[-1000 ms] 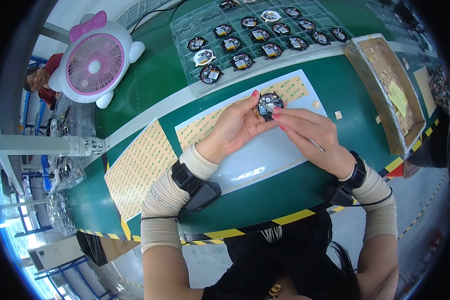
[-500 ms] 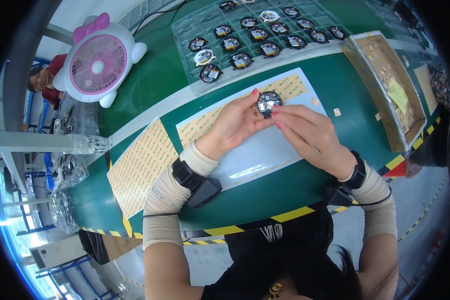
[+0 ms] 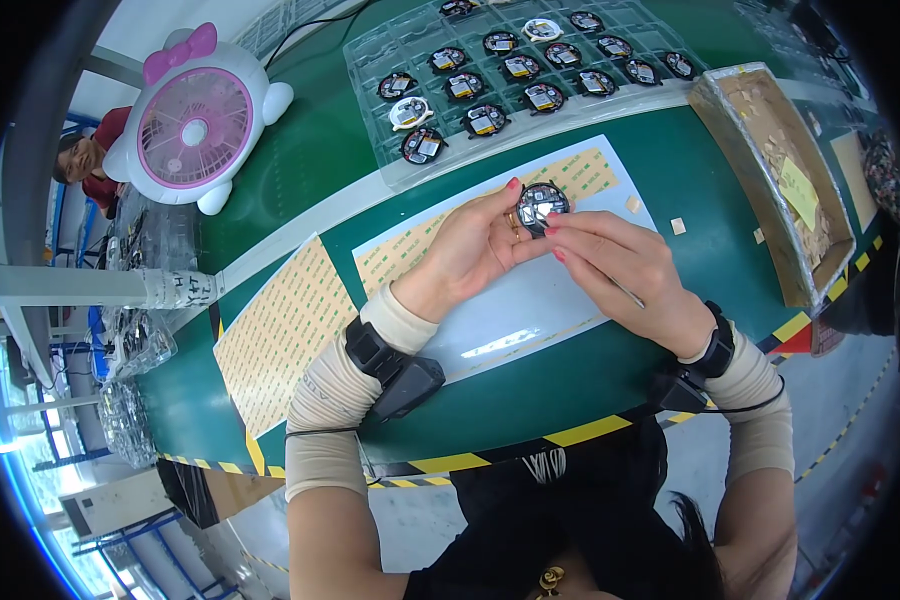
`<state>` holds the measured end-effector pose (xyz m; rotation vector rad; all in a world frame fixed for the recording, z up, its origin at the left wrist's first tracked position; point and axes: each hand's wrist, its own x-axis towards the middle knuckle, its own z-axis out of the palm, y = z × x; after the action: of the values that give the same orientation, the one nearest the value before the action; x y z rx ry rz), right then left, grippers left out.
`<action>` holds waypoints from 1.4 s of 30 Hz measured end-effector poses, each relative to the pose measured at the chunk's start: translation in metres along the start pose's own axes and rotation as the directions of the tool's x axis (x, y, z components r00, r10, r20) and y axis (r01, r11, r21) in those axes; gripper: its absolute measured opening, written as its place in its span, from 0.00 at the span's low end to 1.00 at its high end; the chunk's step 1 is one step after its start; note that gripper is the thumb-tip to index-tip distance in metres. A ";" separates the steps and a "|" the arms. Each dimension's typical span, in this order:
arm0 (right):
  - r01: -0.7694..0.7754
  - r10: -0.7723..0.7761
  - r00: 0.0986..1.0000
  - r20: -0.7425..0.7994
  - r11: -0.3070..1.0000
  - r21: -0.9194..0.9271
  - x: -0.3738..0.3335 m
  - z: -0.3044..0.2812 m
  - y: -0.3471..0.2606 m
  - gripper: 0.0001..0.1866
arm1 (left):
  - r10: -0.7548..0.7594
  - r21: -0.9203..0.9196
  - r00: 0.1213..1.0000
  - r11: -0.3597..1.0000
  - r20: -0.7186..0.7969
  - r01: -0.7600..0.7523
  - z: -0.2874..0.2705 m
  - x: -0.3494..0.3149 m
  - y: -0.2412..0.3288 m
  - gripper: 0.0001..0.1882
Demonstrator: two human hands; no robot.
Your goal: The person picks up a watch component from a tray, uses tweezers to apply small adhesive strips onto it, and then places it back into the tray.
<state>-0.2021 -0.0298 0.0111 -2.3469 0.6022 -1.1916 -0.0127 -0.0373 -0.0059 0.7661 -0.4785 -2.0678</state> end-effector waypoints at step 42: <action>0.023 -0.017 0.997 0.071 0.996 -0.087 -0.002 0.002 -0.006 0.13 | 0.041 0.041 0.998 0.998 -0.041 -0.039 0.006 -0.002 -0.001 0.20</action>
<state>-0.2007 -0.0235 0.0122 -2.4627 0.6204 -1.1070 -0.0164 -0.0348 -0.0017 0.8158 -0.5095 -2.0064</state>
